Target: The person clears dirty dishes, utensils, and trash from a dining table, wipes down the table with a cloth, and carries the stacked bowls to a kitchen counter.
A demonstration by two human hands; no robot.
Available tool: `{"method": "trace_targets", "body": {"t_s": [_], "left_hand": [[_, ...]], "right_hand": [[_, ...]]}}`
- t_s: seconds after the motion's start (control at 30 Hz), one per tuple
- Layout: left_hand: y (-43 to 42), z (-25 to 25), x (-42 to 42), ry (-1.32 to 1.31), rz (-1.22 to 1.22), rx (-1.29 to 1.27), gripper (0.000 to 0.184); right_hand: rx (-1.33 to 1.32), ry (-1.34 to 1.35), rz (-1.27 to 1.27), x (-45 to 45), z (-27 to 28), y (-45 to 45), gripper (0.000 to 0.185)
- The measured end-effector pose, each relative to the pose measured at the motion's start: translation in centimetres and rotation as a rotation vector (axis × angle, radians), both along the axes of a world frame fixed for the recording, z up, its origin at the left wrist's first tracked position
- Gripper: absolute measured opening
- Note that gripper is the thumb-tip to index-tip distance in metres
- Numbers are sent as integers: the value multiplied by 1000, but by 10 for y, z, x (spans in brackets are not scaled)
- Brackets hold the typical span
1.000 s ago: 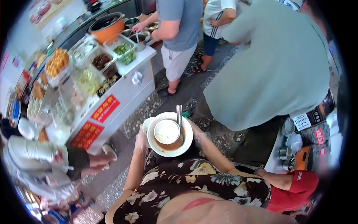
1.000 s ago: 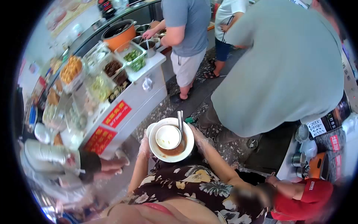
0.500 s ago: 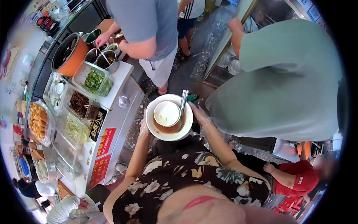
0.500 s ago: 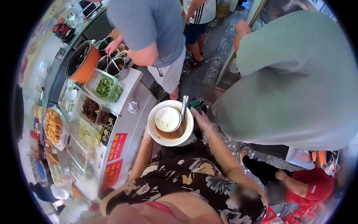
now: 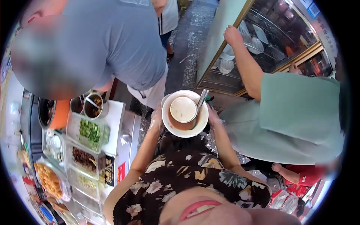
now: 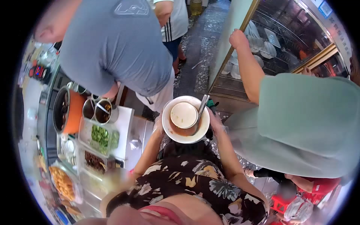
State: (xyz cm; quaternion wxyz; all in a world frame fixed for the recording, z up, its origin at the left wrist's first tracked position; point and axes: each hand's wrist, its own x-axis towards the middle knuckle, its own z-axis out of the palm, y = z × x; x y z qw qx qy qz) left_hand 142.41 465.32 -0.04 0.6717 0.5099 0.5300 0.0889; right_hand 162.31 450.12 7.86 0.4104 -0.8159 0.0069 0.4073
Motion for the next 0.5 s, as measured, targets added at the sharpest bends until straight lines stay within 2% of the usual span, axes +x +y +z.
{"method": "trace_targets", "body": {"t_s": [0.03,0.1,0.13,0.17,0.23,0.3,0.33,0.37,0.4,0.43,0.47,0.5], "left_hand": [[17,-48,19,-61,-26,31,67],[50,-51,47,-118,-79,50,65],[45,4,74,-246,-7,-104,65],[71,24,95,-375,5,-257,64],[115,-21,141,-442,-32,-432,63],[150,-33,187,-561,-10,-591,60],[177,-43,209,-480,-85,-485,58],[148,14,238,-435,-106,-416,57],[163,20,257,-411,-163,-391,54],[178,24,272,-383,-214,-366,51],[192,34,287,-407,-228,-415,45],[209,22,307,-509,-260,-395,41]], "right_hand": [[-4,-5,-21,9,-4,10,84],[148,16,-142,22,-8,25,76],[160,6,-115,43,26,31,72],[155,0,-144,51,21,45,72],[242,-8,-306,73,8,71,72],[250,-11,-360,96,-10,101,72],[272,-18,-400,109,-19,118,73],[321,-22,-413,140,13,84,73],[123,-160,-378,154,1,87,80],[144,-99,-415,169,-18,94,88],[131,-97,-412,170,3,116,92],[124,-97,-407,175,28,140,96]]}}
